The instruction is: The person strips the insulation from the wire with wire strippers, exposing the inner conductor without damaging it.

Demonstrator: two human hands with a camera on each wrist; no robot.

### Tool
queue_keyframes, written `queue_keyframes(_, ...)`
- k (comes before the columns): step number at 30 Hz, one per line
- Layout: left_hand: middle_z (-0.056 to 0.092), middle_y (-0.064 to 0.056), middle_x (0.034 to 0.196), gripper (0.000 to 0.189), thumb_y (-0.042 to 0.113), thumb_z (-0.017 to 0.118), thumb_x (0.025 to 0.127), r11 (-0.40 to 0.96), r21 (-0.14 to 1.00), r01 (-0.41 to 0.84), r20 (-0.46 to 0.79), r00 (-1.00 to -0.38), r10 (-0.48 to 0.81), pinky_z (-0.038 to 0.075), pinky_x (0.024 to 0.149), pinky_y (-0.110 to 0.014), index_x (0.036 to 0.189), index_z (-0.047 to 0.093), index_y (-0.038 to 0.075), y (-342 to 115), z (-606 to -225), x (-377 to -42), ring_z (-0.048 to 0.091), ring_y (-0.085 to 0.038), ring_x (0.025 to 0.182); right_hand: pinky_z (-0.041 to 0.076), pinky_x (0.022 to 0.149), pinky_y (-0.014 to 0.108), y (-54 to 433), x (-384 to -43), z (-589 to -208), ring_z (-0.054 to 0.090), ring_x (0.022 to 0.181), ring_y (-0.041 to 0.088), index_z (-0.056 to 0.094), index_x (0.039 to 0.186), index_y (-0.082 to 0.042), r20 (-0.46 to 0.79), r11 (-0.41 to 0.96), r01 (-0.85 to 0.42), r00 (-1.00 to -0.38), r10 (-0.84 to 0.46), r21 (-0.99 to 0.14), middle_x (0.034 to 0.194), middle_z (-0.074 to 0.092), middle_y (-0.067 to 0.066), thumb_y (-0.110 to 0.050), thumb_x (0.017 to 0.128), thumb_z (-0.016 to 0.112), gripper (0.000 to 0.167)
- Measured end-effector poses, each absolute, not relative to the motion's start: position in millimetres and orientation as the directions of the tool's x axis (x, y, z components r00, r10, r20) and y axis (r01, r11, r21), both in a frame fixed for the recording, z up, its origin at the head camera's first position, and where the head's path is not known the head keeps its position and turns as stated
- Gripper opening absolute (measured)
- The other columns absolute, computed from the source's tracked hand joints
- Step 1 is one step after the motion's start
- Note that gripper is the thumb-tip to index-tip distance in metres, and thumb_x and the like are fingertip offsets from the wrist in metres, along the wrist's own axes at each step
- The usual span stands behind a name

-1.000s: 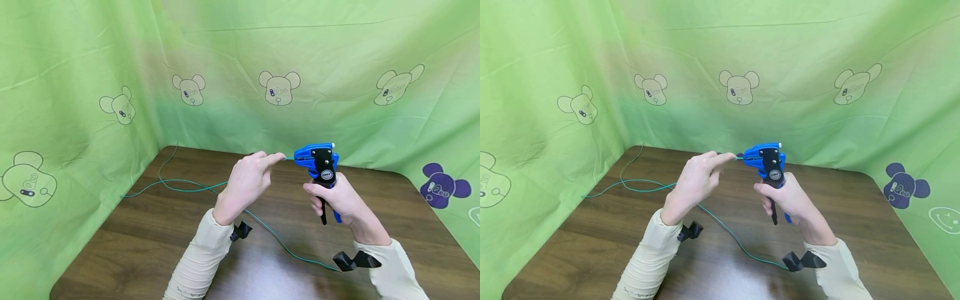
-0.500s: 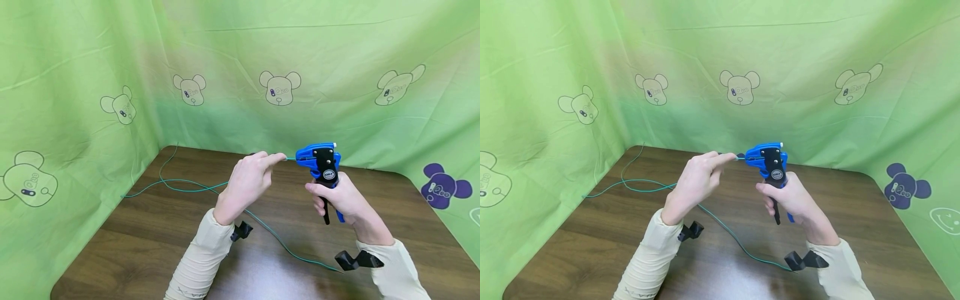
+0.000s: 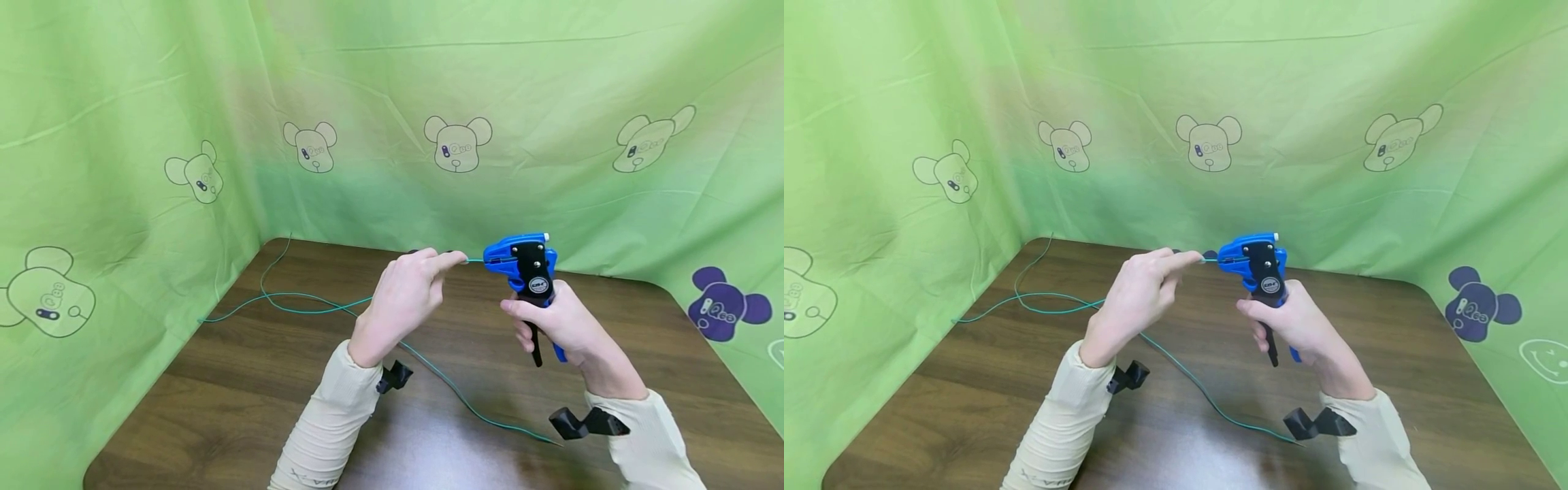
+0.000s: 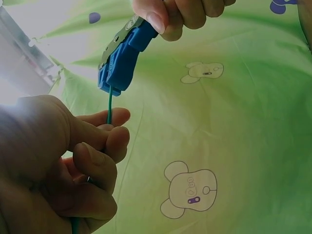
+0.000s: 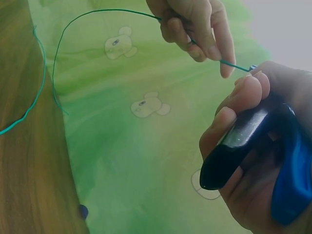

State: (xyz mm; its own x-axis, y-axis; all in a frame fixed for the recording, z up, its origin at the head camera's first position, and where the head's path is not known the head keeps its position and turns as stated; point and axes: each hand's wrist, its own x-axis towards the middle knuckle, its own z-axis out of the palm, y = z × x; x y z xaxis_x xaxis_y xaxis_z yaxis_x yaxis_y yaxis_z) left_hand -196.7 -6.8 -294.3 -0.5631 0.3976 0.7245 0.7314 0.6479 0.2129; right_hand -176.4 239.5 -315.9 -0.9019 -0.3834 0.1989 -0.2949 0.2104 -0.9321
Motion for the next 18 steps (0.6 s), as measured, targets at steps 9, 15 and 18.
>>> queue_keyframes(9, 0.056, 0.004, 0.065, 0.042, -0.006, 0.053, 0.090, 0.655, 0.218, 0.724, 0.708, -0.579, 0.405, 0.030, 0.046, -0.019, 0.113, 0.074, 0.023, -7.3, -294.0, -196.9, 0.043, -0.012, 0.052, 0.042, 0.043, 0.042, 242.0, -177.9, -316.6, 0.055, 0.039, 0.020, 0.054, 0.077, 0.000, 0.205, 0.237, -0.315, -0.896, -0.394, -0.919, 0.049, 0.054, -0.004, -0.005, 0.096, 0.057, 0.020)
queue_keyframes(15, 0.058, 0.003, 0.066, 0.042, -0.006, 0.052, 0.090, 0.649, 0.220, 0.728, 0.708, -0.577, 0.407, 0.030, 0.046, -0.019, 0.112, 0.074, 0.022, -7.8, -293.9, -196.8, 0.044, -0.012, 0.052, 0.042, 0.044, 0.042, 242.8, -178.0, -316.3, 0.055, 0.038, 0.021, 0.052, 0.078, 0.005, 0.208, 0.262, -0.325, -0.897, -0.391, -0.909, 0.048, 0.054, -0.005, -0.005, 0.096, 0.057, 0.022)
queue_keyframes(18, 0.059, 0.003, 0.066, 0.041, -0.006, 0.053, 0.090, 0.646, 0.221, 0.731, 0.710, -0.575, 0.407, 0.031, 0.046, -0.019, 0.112, 0.075, 0.022, -7.9, -294.1, -197.0, 0.045, -0.012, 0.052, 0.042, 0.044, 0.042, 242.9, -177.7, -315.8, 0.055, 0.039, 0.021, 0.051, 0.078, 0.006, 0.210, 0.263, -0.328, -0.896, -0.392, -0.907, 0.048, 0.054, -0.004, -0.005, 0.096, 0.056, 0.022)
